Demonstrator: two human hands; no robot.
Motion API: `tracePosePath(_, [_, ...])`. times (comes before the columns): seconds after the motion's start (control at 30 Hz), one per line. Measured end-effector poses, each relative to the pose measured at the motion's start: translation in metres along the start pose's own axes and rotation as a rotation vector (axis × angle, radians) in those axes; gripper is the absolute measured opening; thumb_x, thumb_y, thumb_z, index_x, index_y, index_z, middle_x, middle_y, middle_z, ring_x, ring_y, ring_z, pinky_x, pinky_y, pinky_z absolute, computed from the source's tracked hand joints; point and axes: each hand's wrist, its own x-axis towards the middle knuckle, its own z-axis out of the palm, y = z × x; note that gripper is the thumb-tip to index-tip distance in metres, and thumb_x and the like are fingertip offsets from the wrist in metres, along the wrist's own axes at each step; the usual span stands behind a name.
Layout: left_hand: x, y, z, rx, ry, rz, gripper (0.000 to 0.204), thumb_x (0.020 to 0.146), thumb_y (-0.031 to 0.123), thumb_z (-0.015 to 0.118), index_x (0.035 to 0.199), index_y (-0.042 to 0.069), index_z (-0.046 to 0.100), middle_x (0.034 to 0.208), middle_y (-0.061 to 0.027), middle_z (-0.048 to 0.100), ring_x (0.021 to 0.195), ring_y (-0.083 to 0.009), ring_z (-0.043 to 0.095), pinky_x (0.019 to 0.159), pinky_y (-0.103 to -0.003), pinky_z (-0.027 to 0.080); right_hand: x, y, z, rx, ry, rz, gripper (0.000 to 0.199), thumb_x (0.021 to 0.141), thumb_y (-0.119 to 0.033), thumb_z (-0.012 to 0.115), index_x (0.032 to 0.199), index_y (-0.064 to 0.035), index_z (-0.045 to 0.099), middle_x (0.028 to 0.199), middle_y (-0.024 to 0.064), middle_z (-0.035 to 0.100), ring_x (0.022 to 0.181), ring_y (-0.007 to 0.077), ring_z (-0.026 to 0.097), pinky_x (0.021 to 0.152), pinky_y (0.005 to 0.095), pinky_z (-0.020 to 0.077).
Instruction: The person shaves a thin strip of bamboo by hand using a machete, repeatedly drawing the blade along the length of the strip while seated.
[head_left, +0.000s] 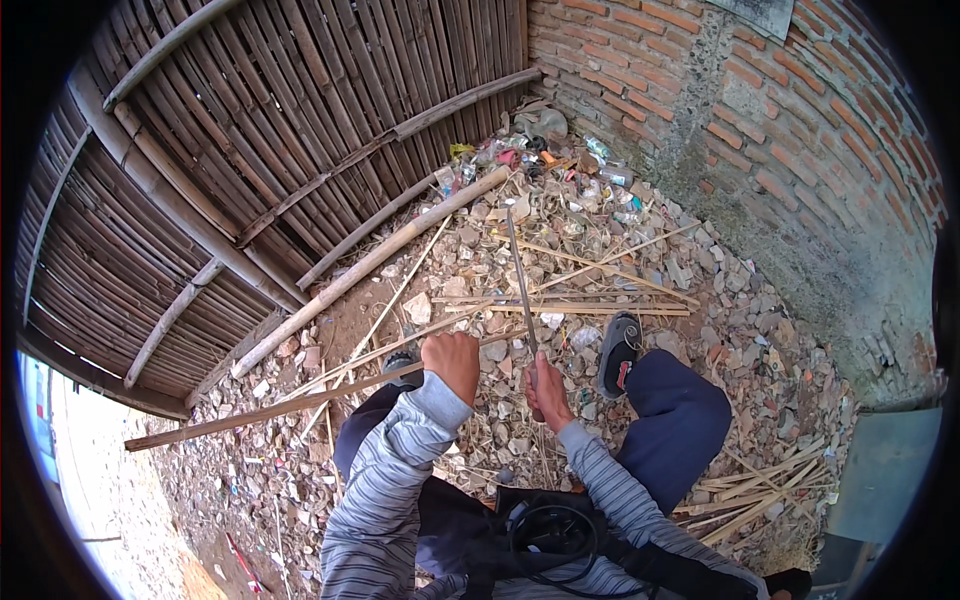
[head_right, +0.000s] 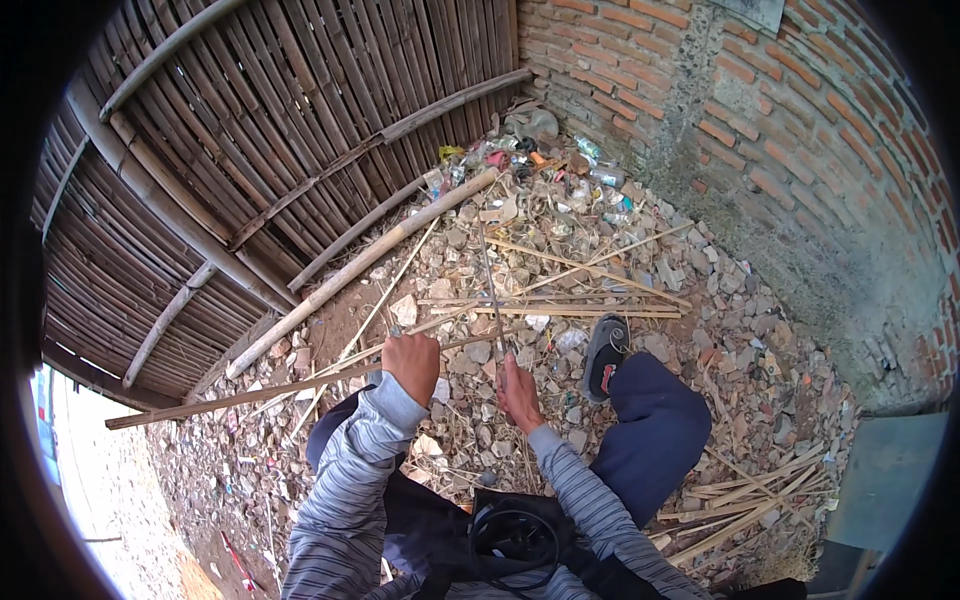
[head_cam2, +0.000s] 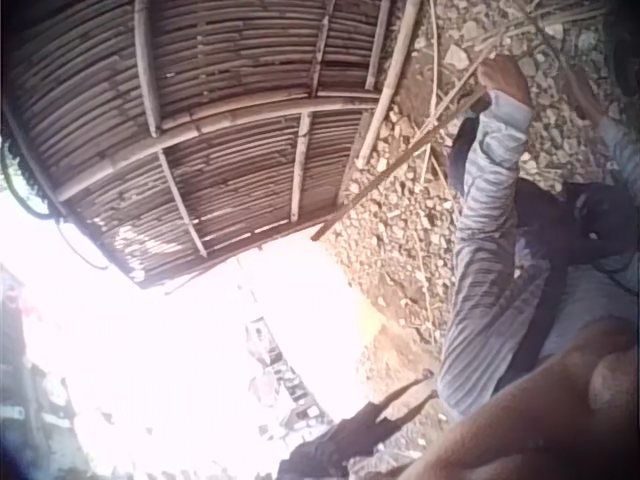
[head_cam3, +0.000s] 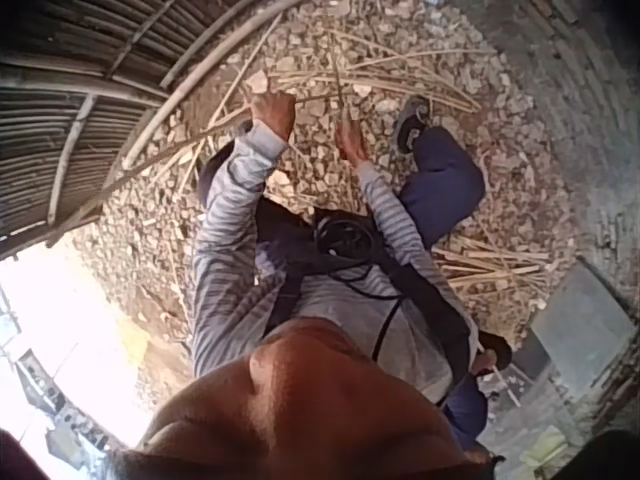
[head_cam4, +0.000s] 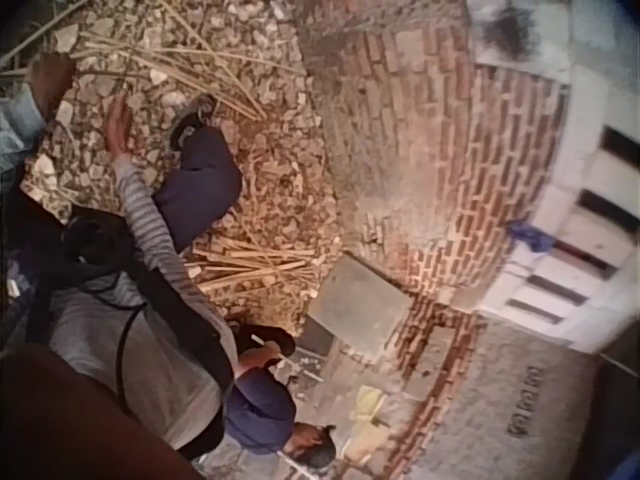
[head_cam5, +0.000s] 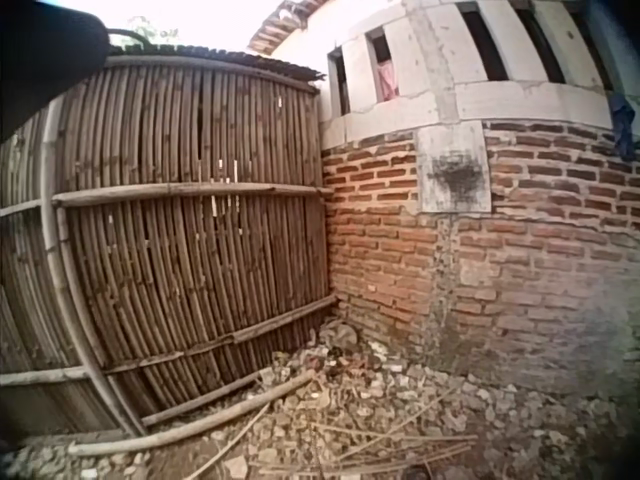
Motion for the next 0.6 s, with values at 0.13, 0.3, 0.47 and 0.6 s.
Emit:
tracePosePath(0.13, [-0.002, 0.0, 0.001, 0.022, -0.085, 0.007, 0.015, 0.09, 0.015, 0.067, 0.08, 0.017, 0.078, 0.078, -0.0023, 0.074, 0.079, -0.0208, 0.075, 0.059, -0.038, 0.05, 0.0, -0.015, 0.015, 0.02, -0.017, -0.31, 0.062, 0.111, -0.055, 0.037, 0.072, -0.0085, 0.049, 0.057, -0.0021, 0.043, 0.045, 0.0096, 0.04, 0.044, 0.0281, 0.0323])
tracePosePath(0.3, [0.003, 0.012, 0.016, -0.027, -0.081, 0.0, 0.016, 0.088, 0.014, 0.067, 0.077, 0.016, 0.078, 0.076, -0.0039, 0.074, 0.075, -0.0215, 0.075, 0.059, -0.038, 0.05, 0.035, 0.072, -0.033, -0.308, 0.119, 0.318, 0.063, 0.104, -0.066, 0.046, 0.075, -0.0096, 0.048, 0.056, -0.0011, 0.042, 0.042, 0.013, 0.039, 0.041, 0.0328, 0.0326])
tracePosePath(0.47, [0.002, 0.024, 0.011, -0.009, 0.013, 0.024, 0.016, 0.086, 0.013, 0.067, 0.074, 0.015, 0.078, 0.071, -0.0055, 0.074, 0.072, -0.0232, 0.074, 0.059, -0.038, 0.05, 0.029, 0.094, -0.051, -0.165, 0.136, 0.363, 0.065, 0.099, -0.072, 0.05, 0.074, -0.0114, 0.045, 0.055, -0.0022, 0.038, 0.041, 0.0129, 0.034, 0.043, 0.0312, 0.0337])
tracePosePath(0.6, [0.011, 0.023, 0.008, -0.021, -0.056, -0.031, 0.017, 0.086, 0.014, 0.067, 0.073, 0.015, 0.078, 0.071, -0.0053, 0.074, 0.072, -0.023, 0.074, 0.059, -0.038, 0.05, 0.019, 0.073, -0.043, 0.101, 0.006, 0.451, 0.055, 0.1, -0.064, 0.056, 0.077, -0.0147, 0.045, 0.055, -0.0059, 0.03, 0.041, 0.0093, 0.03, 0.042, 0.0298, 0.0323])
